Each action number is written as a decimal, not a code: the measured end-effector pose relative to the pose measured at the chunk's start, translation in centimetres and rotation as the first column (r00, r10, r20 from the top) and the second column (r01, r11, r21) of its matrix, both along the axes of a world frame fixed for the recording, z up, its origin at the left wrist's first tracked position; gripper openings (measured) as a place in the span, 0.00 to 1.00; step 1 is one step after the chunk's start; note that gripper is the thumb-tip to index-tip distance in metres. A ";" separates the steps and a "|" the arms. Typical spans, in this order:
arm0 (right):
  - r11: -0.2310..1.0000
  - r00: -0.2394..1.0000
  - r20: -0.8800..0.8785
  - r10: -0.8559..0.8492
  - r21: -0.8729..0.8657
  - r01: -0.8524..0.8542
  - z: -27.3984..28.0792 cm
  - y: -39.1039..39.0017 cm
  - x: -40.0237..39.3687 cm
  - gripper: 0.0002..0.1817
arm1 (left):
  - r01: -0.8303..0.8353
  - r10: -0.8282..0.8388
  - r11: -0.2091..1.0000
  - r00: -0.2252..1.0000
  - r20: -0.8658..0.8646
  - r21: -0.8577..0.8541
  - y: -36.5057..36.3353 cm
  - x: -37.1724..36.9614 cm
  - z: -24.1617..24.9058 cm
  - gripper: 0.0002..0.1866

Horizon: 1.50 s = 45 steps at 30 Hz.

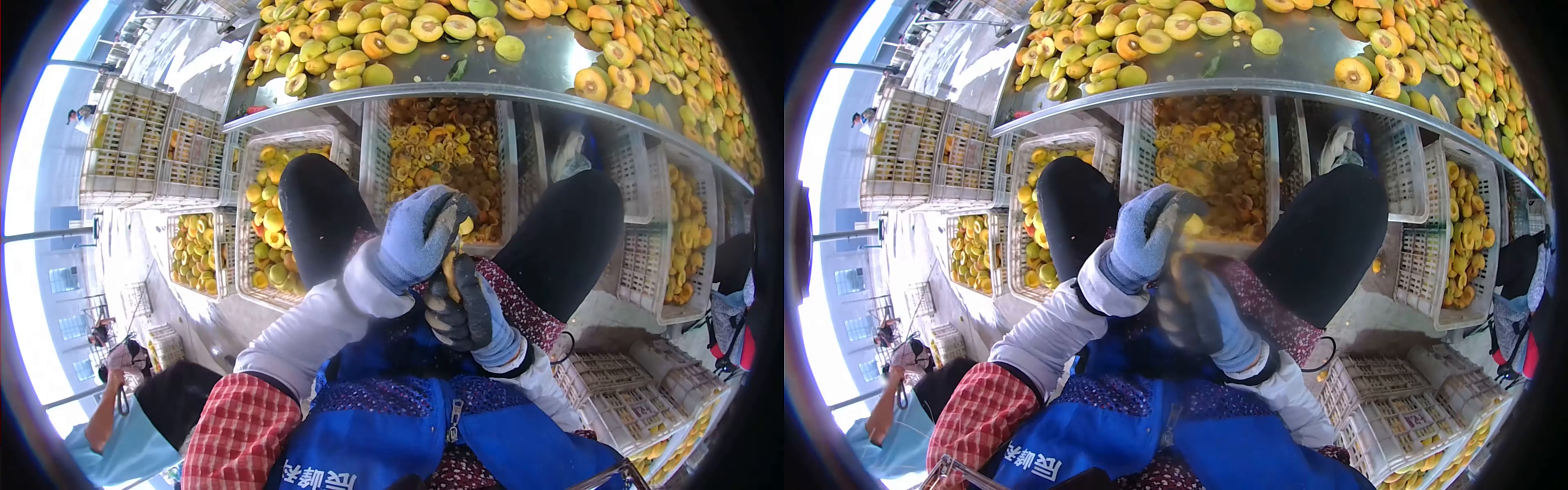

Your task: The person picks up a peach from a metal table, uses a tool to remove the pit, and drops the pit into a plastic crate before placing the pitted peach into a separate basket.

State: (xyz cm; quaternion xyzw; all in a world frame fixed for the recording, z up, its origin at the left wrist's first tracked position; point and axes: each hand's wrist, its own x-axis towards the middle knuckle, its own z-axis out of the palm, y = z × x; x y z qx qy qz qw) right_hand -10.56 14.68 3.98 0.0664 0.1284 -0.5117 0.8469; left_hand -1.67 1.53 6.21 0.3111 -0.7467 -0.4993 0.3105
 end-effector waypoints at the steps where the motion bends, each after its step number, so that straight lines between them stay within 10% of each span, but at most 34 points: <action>1: 1.000 1.000 -0.002 0.001 -0.002 -0.001 -0.4 0.0 0.0 0.16 | -0.001 0.001 1.000 1.000 -0.002 -0.002 0.0 0.0 0.0 0.08; 4: 0.996 0.953 0.301 0.040 -0.082 -0.016 -0.6 -0.2 0.1 0.19 | 0.007 -0.007 1.000 1.000 -0.009 0.004 0.3 0.2 0.0 0.09; 6: 0.995 0.914 0.397 0.079 0.022 -0.096 1.0 -0.7 -0.2 0.25 | 0.069 0.011 0.872 0.987 -0.162 0.485 0.6 0.2 -0.1 0.12; 9: 0.987 0.780 0.621 0.073 -0.158 0.034 0.5 -1.0 0.3 0.24 | 0.106 -0.016 0.962 0.942 -0.335 0.252 1.2 -0.5 -0.5 0.15; 11: 0.950 0.806 0.590 0.043 -0.275 0.150 0.4 -1.8 -0.5 0.23 | -0.044 0.096 0.983 0.950 -0.298 0.178 0.7 -0.4 -2.1 0.19; 13: 0.945 0.809 0.570 -0.145 -0.163 0.284 1.0 -1.7 -1.5 0.22 | -0.112 0.308 0.698 0.938 -0.156 0.707 -0.5 1.0 -0.7 0.23; 15: 0.957 0.880 0.390 -0.273 0.014 0.291 1.5 -1.6 -1.6 0.22 | -0.099 0.358 0.613 0.919 -0.164 0.784 -1.6 2.5 -1.3 0.25; 17: 0.973 0.869 0.450 -0.205 0.191 0.130 0.3 -1.9 -1.1 0.24 | -0.180 0.269 0.792 0.961 -0.070 0.584 -1.6 3.6 -0.3 0.19; 19: 0.993 0.834 0.543 -0.100 0.103 0.051 0.2 -1.9 -0.8 0.26 | -0.255 0.268 0.934 0.963 0.019 -0.249 -2.0 5.0 1.4 0.19; 20: 0.996 0.941 0.328 -0.089 0.030 0.083 0.9 -1.7 -0.9 0.26 | -0.200 0.393 0.654 0.914 0.101 -0.730 -2.6 6.5 2.4 0.17; 21: 0.993 0.991 0.093 -0.097 -0.055 0.102 1.7 -1.6 -1.1 0.26 | -0.258 0.539 0.428 0.842 0.016 -0.866 -3.7 9.2 1.2 0.15; 22: 0.984 0.989 -0.029 -0.143 0.104 0.146 2.4 -1.3 -1.4 0.25 | -0.525 0.532 0.810 0.845 -0.047 -0.261 -4.9 13.0 0.3 0.19; 25: 0.965 0.962 -0.170 -0.213 0.119 0.235 2.3 -1.2 -3.1 0.25 | -0.259 0.782 0.623 0.220 0.583 -0.738 -8.6 19.1 2.6 0.16; 29: 0.957 0.930 -0.327 -0.166 0.175 0.233 2.8 -3.8 -2.7 0.24 | -0.400 0.673 0.736 0.519 0.527 -0.546 -11.3 13.0 3.9 0.14; 33: 0.974 0.871 -0.482 -0.092 0.136 0.178 2.3 -4.8 -2.0 0.23 | -0.164 0.529 0.789 0.672 0.518 -0.592 -17.8 1.9 1.7 0.20; 36: 0.947 0.869 -0.487 -0.093 0.226 0.227 2.4 -5.4 -2.6 0.23 | 0.004 0.333 0.938 0.265 0.905 -0.346 -23.3 -4.2 0.4 0.29; 40: 0.920 0.875 -0.454 -0.167 0.246 0.304 1.7 -5.8 -3.4 0.23 | 0.342 0.151 0.924 0.081 0.985 -0.170 -25.7 -6.0 -0.9 0.35; 43: 0.941 0.854 -0.494 -0.165 0.180 0.286 1.7 -6.0 -3.8 0.23 | 0.127 0.148 0.975 0.237 0.960 -0.181 -25.9 -4.6 -1.9 0.32; 45: 0.913 0.842 -0.505 -0.189 0.225 0.340 1.9 -6.3 -3.7 0.23 | 0.045 0.155 0.957 0.755 0.637 -0.286 -22.8 -3.3 -1.1 0.29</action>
